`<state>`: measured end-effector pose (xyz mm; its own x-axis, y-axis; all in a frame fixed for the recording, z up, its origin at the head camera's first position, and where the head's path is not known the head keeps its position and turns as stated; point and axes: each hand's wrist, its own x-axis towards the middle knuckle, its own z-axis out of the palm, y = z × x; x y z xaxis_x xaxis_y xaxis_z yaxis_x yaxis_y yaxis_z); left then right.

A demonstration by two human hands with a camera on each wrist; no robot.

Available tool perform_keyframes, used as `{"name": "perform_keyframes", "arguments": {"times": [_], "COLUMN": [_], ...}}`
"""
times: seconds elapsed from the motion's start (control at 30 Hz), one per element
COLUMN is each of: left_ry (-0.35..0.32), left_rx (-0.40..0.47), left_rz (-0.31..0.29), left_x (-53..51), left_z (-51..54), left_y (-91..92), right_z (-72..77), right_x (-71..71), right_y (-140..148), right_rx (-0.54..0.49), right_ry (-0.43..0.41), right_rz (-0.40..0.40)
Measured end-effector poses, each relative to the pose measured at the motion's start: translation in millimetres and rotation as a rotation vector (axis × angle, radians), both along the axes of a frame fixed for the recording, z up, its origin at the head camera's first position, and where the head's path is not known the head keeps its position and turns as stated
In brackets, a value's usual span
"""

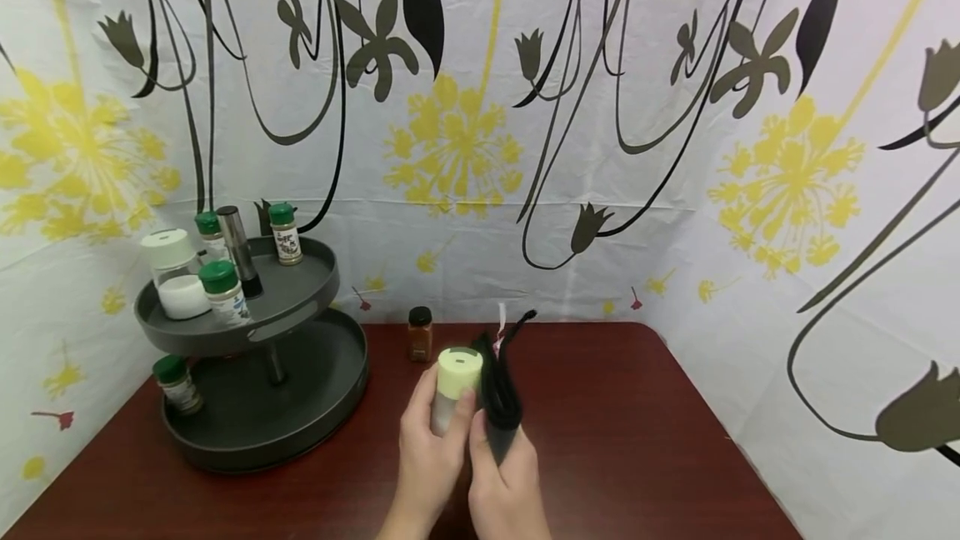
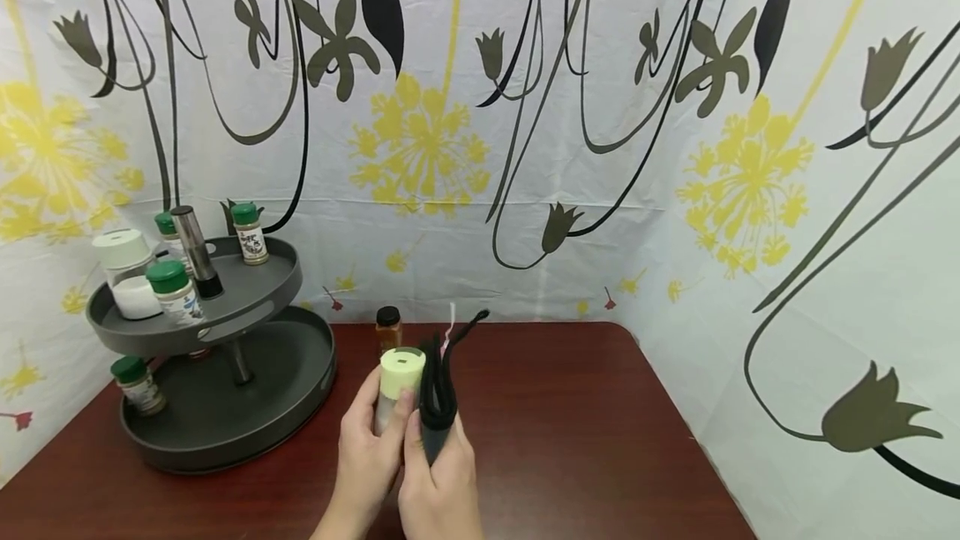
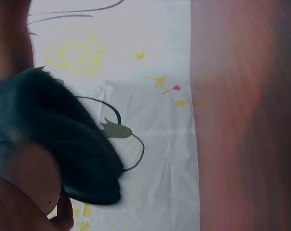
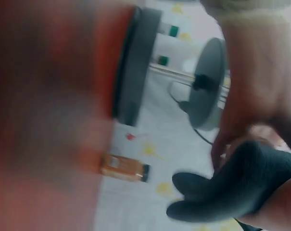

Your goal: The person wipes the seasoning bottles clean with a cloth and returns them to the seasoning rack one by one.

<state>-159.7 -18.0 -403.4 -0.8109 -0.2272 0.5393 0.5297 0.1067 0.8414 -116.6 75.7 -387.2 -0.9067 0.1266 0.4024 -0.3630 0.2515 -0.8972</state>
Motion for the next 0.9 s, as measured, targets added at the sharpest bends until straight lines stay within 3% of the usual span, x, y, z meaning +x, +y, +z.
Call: {"name": "perform_keyframes", "arguments": {"times": [0.13, 0.23, 0.33, 0.43, 0.6, 0.67, 0.77, 0.9], "left_ry": [-0.025, -0.042, -0.081, -0.114, -0.136, -0.132, -0.102, -0.068], "left_rx": [0.02, 0.022, 0.021, -0.013, -0.078, -0.083, -0.06, -0.009], "left_rz": [0.012, 0.012, 0.015, 0.032, 0.026, 0.026, 0.048, 0.091], "left_x": [-3.4, -5.9, -7.2, -7.0, -5.7, -5.4, -5.6, -7.7], "left_z": [2.3, 2.1, -0.3, -3.8, -5.6, -5.1, -4.4, -3.5], "left_y": [-5.8, -7.4, -5.6, -1.9, 4.5, 5.7, 5.4, 1.9], "right_z": [-13.4, -13.0, -2.2, 13.2, 30.2, 28.4, 17.9, -0.1], "right_x": [-4.2, -13.1, -21.0, -23.0, -16.9, -12.2, -6.5, -6.1], "right_y": [7.9, 18.4, 26.4, 29.1, 22.2, 17.0, 10.1, 6.4], "right_rx": [0.006, -0.127, -0.251, -0.283, -0.406, -0.415, -0.343, -0.237], "right_ry": [-0.197, -0.376, -0.499, -0.475, -0.273, -0.181, -0.101, -0.152], "right_rz": [0.093, 0.235, 0.335, 0.326, 0.219, 0.198, 0.157, 0.112]}}
